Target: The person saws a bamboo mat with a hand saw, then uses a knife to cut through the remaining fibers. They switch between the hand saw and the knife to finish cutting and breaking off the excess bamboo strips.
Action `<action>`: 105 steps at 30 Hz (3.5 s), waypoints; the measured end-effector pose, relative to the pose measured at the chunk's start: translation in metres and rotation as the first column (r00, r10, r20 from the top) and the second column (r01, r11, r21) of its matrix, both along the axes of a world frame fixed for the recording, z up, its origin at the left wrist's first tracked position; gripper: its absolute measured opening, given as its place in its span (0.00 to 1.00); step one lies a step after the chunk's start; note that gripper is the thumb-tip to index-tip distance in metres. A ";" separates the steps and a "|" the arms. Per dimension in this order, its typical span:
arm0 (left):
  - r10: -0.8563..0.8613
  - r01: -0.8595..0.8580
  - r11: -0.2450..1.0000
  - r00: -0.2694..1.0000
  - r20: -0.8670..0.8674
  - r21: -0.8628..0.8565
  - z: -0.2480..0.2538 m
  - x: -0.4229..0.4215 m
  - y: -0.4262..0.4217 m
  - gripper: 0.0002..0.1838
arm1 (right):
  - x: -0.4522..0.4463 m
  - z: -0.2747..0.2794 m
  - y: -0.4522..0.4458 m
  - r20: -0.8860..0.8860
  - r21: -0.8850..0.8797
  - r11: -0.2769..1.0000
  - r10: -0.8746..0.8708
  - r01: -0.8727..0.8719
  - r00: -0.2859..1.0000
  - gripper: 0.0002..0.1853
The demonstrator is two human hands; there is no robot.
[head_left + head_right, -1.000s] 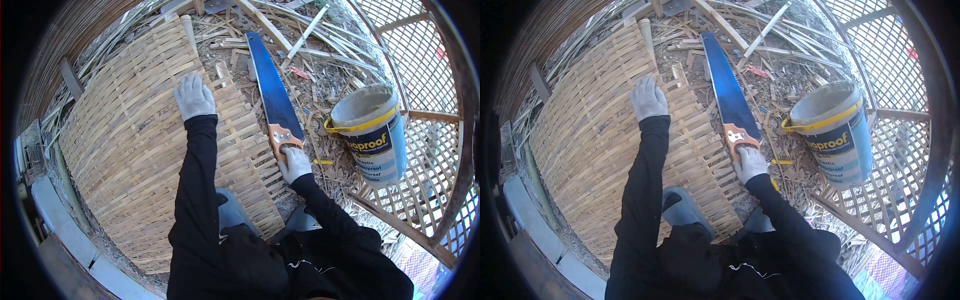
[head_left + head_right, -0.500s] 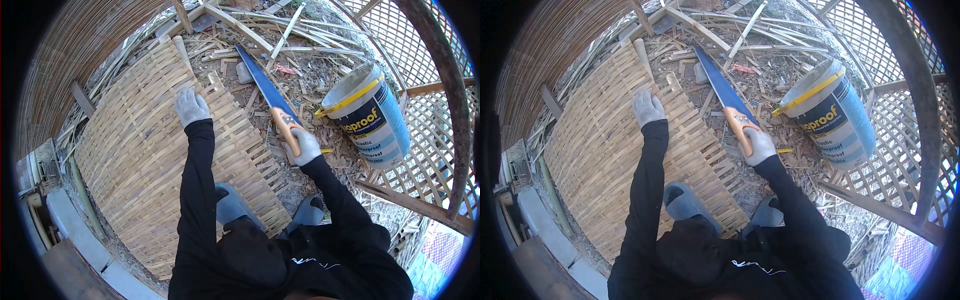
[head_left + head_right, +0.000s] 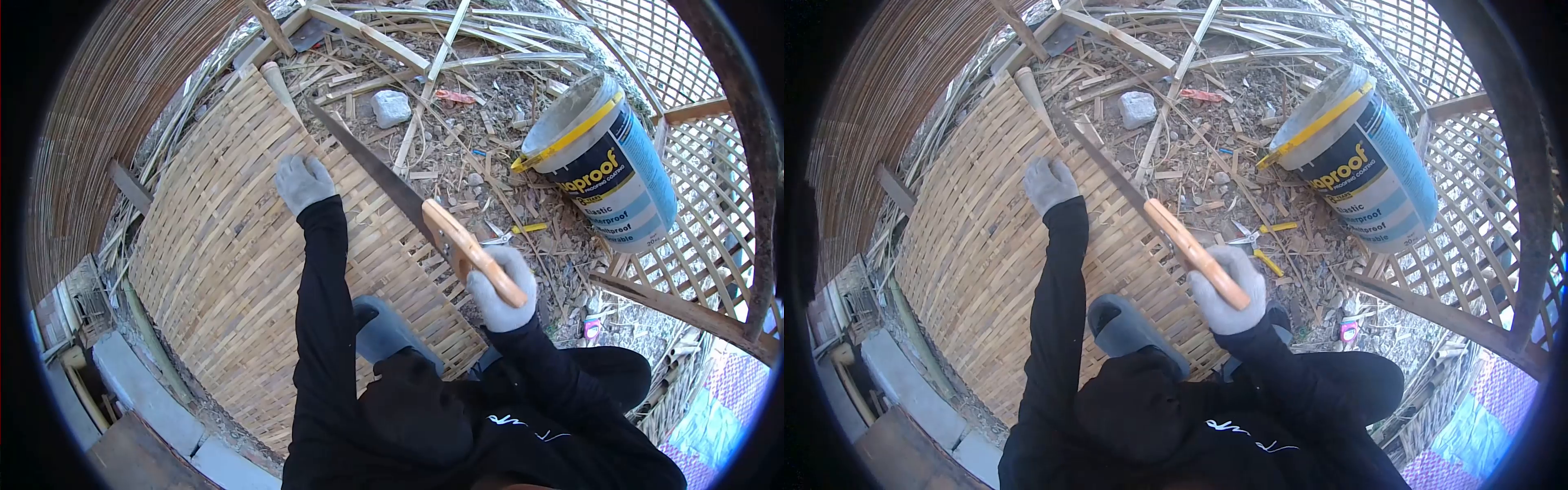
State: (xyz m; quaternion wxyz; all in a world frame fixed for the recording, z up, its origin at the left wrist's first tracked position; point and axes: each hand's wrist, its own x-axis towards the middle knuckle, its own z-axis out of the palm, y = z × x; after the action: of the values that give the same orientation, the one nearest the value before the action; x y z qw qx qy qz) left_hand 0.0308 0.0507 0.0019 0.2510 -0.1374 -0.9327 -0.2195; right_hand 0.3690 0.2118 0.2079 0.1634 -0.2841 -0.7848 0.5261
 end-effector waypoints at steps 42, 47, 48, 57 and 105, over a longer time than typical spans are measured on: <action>0.034 -0.034 0.999 0.999 -0.004 0.025 0.015 0.002 0.007 0.09 | -0.100 -0.055 -0.002 -0.012 -0.201 0.970 0.139 -0.139 0.990 0.21; 0.034 -0.035 0.999 0.999 0.032 0.012 0.013 0.003 0.007 0.08 | -0.095 -0.082 0.000 -0.024 -0.067 0.989 0.133 -0.134 0.991 0.21; 0.031 -0.032 0.999 0.999 0.032 0.021 0.014 0.001 0.008 0.08 | -0.098 -0.079 -0.002 -0.050 -0.012 0.988 0.152 -0.153 0.987 0.21; -0.057 0.057 0.998 0.998 -0.009 -0.027 0.014 -0.004 0.006 0.12 | -0.065 -0.040 -0.005 -0.011 -0.036 0.991 0.131 -0.132 0.991 0.23; -0.008 0.002 0.997 0.997 -0.083 -0.074 0.000 -0.005 0.001 0.18 | -0.004 -0.121 0.114 0.644 0.472 0.511 0.357 -0.718 0.677 0.39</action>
State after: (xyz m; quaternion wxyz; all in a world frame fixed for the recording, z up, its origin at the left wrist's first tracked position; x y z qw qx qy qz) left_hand 0.0255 0.0520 0.0022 0.2839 -0.1579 -0.9285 -0.1797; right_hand 0.3649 0.3262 0.0864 -0.1151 -0.0499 -0.9837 0.1289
